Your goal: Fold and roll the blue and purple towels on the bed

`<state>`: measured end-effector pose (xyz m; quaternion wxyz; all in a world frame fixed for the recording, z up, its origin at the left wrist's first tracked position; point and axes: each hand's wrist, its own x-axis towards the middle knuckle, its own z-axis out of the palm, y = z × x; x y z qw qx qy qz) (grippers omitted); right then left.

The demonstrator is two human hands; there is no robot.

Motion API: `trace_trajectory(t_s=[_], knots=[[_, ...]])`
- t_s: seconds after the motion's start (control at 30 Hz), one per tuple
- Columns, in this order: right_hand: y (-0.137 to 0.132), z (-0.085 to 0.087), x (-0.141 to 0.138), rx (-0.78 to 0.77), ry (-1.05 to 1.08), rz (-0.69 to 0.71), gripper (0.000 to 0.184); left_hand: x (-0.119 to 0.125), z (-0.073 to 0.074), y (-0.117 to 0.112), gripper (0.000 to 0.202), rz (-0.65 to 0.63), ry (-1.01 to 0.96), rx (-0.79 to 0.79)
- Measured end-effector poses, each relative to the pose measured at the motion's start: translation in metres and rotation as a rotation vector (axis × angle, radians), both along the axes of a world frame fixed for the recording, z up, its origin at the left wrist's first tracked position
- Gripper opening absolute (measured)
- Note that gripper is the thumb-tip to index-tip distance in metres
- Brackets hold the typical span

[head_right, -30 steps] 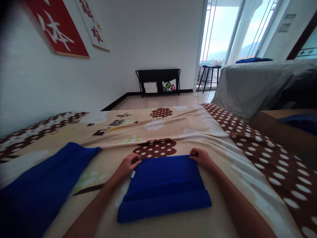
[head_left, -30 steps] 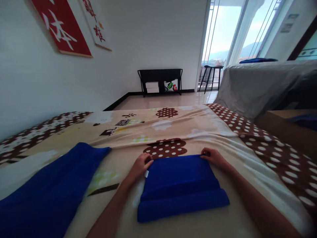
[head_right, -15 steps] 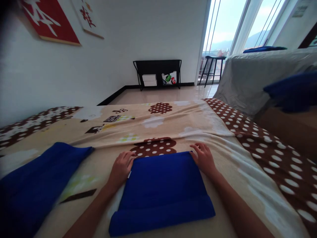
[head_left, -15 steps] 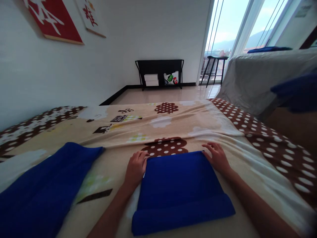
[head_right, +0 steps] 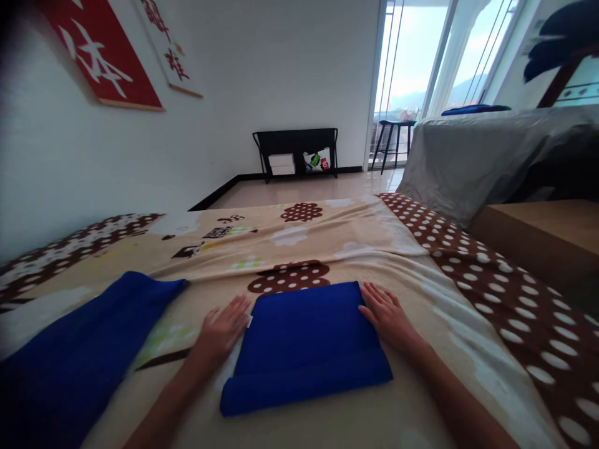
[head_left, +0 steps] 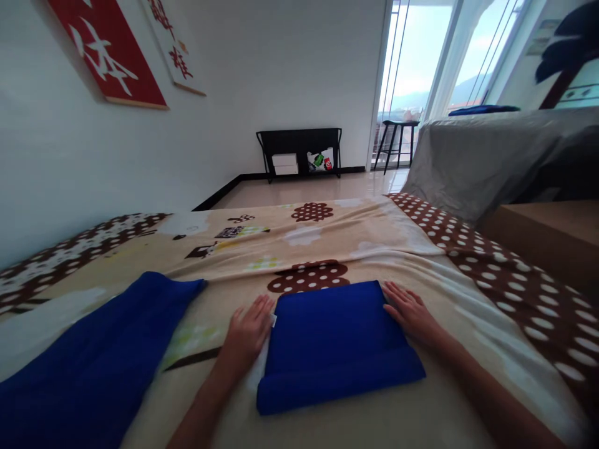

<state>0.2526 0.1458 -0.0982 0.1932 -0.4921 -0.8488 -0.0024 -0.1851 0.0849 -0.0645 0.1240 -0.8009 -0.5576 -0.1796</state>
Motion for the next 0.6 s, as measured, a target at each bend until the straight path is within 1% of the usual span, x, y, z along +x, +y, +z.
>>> trace_trajectory(t_s=[0.07, 0.13, 0.2, 0.23, 0.3, 0.33, 0.43, 0.5, 0.6], knots=[[-0.036, 0.006, 0.011, 0.053, 0.031, 0.014, 0.046, -0.001, 0.011, -0.043, 0.042, -0.027, -0.042, 0.062], [-0.075, 0.010, 0.018, 0.101, 0.005, 0.123, 0.049, 0.007, 0.018, -0.085, 0.051, -0.162, -0.034, 0.129], [-0.103, 0.009, 0.021, 0.139, -0.075, 0.246, 0.057, 0.020, 0.019, -0.115, 0.060, -0.284, 0.063, 0.144], [-0.111, 0.008, 0.021, 0.156, -0.111, 0.281, 0.061, 0.026, 0.017, -0.123, 0.062, -0.308, 0.119, 0.134], [-0.113, 0.003, 0.017, 0.180, -0.127, 0.291, 0.063, 0.036, 0.009, -0.123, 0.061, -0.294, 0.183, 0.081], [-0.109, 0.001, 0.012, 0.191, -0.103, 0.278, 0.060, 0.039, 0.004, -0.119, 0.058, -0.270, 0.171, 0.072], [-0.090, -0.002, -0.002, 0.206, 0.001, 0.257, 0.043, 0.046, -0.008, -0.097, 0.046, -0.200, 0.094, 0.107], [-0.081, 0.001, -0.011, 0.193, 0.039, 0.250, 0.036, 0.049, -0.011, -0.085, 0.042, -0.127, 0.092, 0.100], [-0.081, 0.006, -0.014, 0.153, 0.071, 0.205, 0.036, 0.051, -0.009, -0.081, 0.048, -0.039, 0.113, -0.010]])
